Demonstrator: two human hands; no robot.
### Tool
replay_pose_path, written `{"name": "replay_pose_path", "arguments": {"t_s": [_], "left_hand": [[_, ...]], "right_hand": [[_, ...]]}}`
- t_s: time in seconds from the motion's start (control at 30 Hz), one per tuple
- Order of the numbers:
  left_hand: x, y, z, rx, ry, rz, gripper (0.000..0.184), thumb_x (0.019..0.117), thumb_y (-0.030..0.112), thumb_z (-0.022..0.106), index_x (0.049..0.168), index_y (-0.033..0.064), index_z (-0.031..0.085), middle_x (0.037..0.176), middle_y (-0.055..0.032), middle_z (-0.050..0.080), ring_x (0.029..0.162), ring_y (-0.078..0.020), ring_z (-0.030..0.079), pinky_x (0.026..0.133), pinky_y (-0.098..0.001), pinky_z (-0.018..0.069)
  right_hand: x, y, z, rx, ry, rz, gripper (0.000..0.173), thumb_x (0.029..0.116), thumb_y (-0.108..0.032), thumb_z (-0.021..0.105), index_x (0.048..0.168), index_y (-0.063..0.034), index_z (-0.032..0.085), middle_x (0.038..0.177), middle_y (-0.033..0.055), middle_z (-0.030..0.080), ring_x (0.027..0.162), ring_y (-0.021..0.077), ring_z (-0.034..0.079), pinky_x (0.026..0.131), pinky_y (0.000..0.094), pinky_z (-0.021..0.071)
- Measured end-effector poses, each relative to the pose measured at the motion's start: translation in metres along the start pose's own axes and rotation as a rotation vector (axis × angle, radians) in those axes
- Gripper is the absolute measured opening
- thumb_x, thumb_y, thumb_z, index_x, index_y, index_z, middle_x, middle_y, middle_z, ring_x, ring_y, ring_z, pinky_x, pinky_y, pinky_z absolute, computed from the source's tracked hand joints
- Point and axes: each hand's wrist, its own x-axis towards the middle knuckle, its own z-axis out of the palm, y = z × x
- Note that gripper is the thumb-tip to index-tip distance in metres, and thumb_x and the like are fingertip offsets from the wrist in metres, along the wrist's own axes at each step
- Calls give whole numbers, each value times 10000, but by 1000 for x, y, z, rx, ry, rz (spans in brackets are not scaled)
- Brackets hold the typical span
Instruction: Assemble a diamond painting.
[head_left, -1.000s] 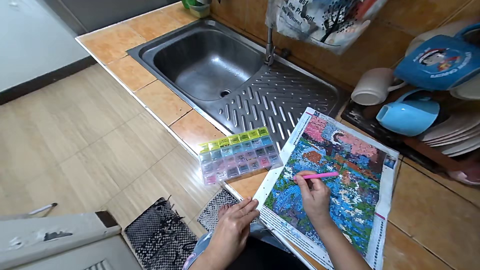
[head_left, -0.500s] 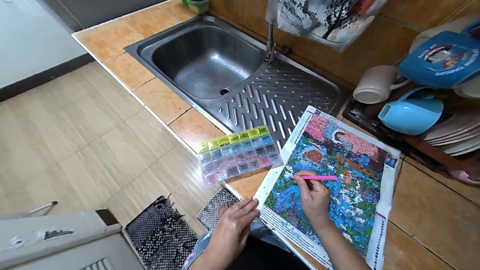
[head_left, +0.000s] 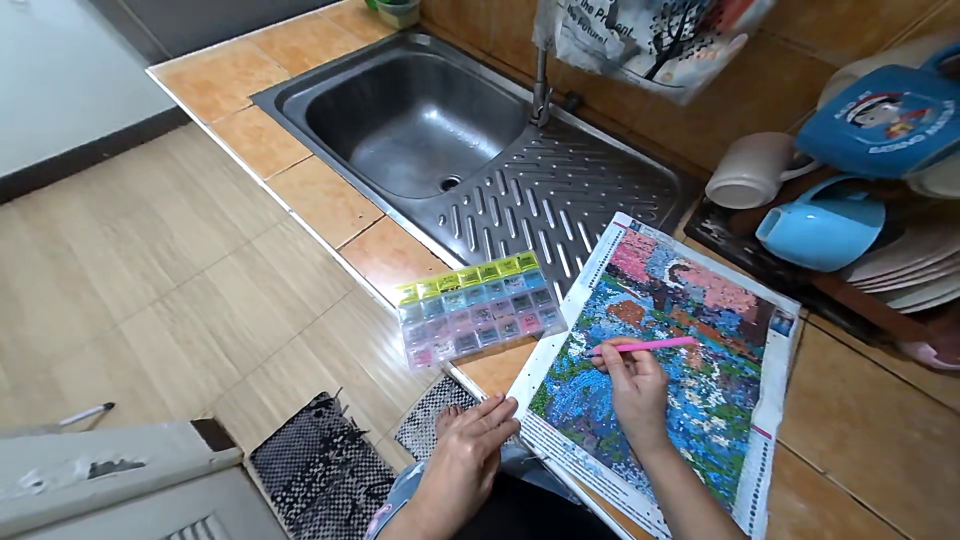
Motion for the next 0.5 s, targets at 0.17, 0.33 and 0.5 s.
{"name": "replay_pose_path", "arguments": {"t_s": [0.17,0.33,0.5], "left_hand": [[0,-1,0,13,4,7,326,882,-20,548,1085,63,789,1267,-77,728,1250,-273,657,1050,-404,521],[0,0,0,19,5,11,331,879,-23,542,1082,63,789,1270,-77,726,1247,-274,658,1049,-402,520],[0,-1,-1,17,0,10,333,879,-24,544,1089,62,787,1273,-81,725,1249,-278,657,1051,-406,519]], "right_hand": [[-1,1,2,-20,5,-23,181,966,-90,570,1032,59,646,871,20,684,746,-13,655,724,165,563],[-1,1,3,-56,0,-60,193,964,-109,583,1011,62,660,880,41,683,747,-1,652,722,174,562],[-1,1,3,-134,-22,-100,214,963,-138,585,988,52,681,896,85,688,748,58,662,721,222,572]]}}
